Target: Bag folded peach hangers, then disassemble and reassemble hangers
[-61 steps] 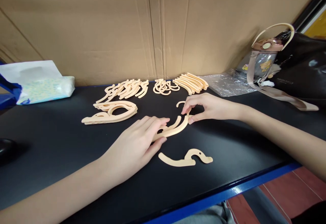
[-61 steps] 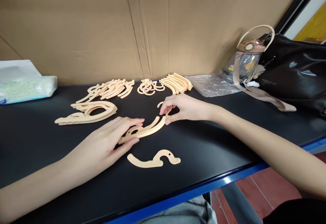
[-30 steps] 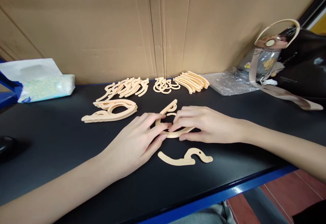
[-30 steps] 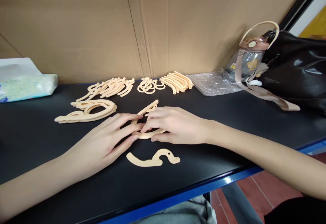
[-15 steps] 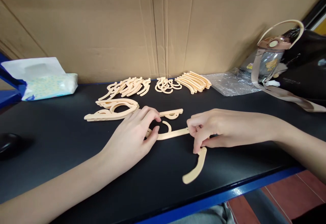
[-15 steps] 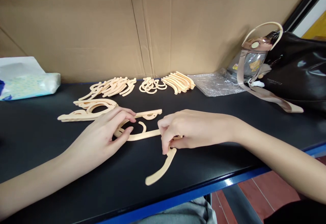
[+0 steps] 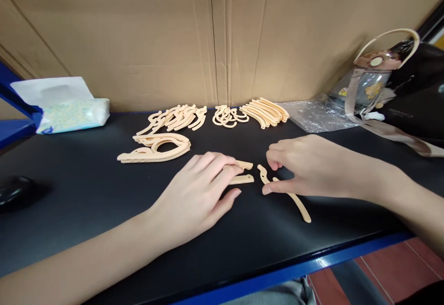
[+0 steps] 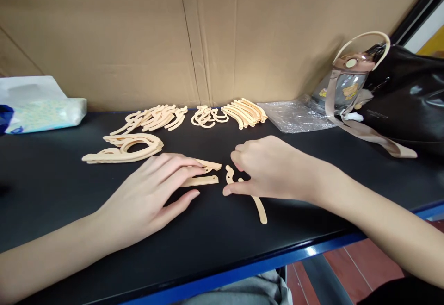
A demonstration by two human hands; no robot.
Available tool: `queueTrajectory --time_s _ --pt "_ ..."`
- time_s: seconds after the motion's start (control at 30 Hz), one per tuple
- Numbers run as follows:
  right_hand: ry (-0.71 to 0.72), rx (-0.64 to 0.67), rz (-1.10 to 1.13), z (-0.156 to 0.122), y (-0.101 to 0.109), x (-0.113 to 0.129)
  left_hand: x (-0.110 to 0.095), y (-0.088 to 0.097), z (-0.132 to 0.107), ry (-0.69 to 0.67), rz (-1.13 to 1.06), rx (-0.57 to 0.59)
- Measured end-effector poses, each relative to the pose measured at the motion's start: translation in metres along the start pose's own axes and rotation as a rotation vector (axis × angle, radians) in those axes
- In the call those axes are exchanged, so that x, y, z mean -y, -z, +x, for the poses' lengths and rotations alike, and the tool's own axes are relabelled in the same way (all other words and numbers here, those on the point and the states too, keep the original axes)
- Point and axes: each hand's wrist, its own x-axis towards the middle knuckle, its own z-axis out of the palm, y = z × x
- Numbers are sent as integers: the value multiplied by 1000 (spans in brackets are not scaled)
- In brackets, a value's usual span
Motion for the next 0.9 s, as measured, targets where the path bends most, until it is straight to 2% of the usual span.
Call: queueTrajectory --time_s 0.1,0.23,0.43,0.7,0.9 --pt "50 34 34 -1 1 5 -6 -7 8 -29 -2 49" --pt "50 152 160 1 6 4 -10 -15 18 -23 -19 83" --pt "97 220 453 6 8 -12 -8 -16 19 66 -219 32" --pt "215 206 671 9 6 -16 -7 -11 17 94 -281 27" --pt "193 237 715 10 7 -18 -7 -12 15 74 -279 0"
